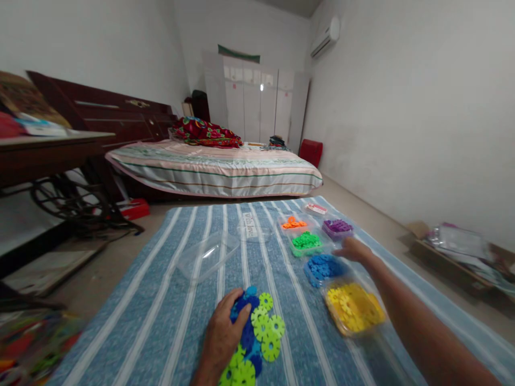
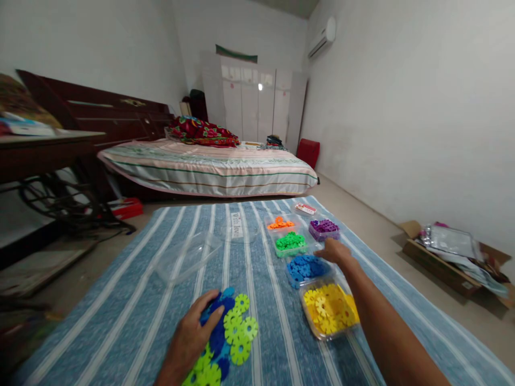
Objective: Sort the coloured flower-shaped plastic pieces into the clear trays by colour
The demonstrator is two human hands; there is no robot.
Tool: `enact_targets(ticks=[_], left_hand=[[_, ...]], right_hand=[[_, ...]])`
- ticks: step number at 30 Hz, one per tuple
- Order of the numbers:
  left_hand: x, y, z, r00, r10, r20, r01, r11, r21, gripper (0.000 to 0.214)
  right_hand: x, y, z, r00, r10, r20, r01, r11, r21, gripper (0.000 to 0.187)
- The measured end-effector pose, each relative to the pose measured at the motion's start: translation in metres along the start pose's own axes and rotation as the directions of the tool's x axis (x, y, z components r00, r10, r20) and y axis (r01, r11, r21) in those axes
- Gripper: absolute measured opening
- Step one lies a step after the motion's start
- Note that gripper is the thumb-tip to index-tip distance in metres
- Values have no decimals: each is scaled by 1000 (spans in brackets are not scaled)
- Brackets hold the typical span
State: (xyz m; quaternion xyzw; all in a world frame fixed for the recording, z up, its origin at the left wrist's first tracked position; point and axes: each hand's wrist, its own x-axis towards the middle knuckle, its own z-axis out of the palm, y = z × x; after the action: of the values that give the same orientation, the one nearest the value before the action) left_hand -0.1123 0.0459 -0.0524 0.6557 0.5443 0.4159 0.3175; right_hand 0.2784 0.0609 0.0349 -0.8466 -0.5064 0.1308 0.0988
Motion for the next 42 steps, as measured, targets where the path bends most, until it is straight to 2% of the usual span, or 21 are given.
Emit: enact_targets(ticks=[3,7,12,16,19,23,25,29,30,37,42], left_hand=[[-1,7,-2,998,-65,15,66,994,-91,43],[-4,12,-5,991,-128,33,132,970,-202,46],[-5,15,-5,988,-149,29,151,957,-247,51],[-5,12,-5,987,-153,45,160,945,-286,59],[-4,5,-3,988,-150,37,153,920,-362,68],[-2,-6,2,984,-177,-21,144,857,-495,74],[-1,-10,3,977,-204,-55,146,838,-526,73],[-1,-11,3,966,-241,-94,152,822,-549,69],[-1,-10,2,965,-247,-91,155,814,-560,69],[1,0,-3,963,-263,-54,172,758,-629,76],[0,2,-5,975,-218,-45,140,755,-640,76]], right_hand=[[-2,22,12,995,12,103,-20,997,74,19],[-7,20,20,996,-30,80,14,982,187,14],[-22,-12,3,988,-152,2,148,965,215,14],[-50,-60,-8,962,-265,-73,272,956,114,19],[-76,-102,-5,894,-411,-181,383,908,-170,26],[-106,-145,10,813,-553,-183,461,803,-379,32],[-116,-157,17,770,-613,-177,493,748,-444,32],[-124,-164,24,623,-761,-183,589,610,-530,34],[-124,-164,25,598,-778,-193,597,593,-541,35],[-111,-159,35,550,-782,-293,567,607,-556,42],[-111,-160,34,559,-751,-352,559,654,-510,42]])
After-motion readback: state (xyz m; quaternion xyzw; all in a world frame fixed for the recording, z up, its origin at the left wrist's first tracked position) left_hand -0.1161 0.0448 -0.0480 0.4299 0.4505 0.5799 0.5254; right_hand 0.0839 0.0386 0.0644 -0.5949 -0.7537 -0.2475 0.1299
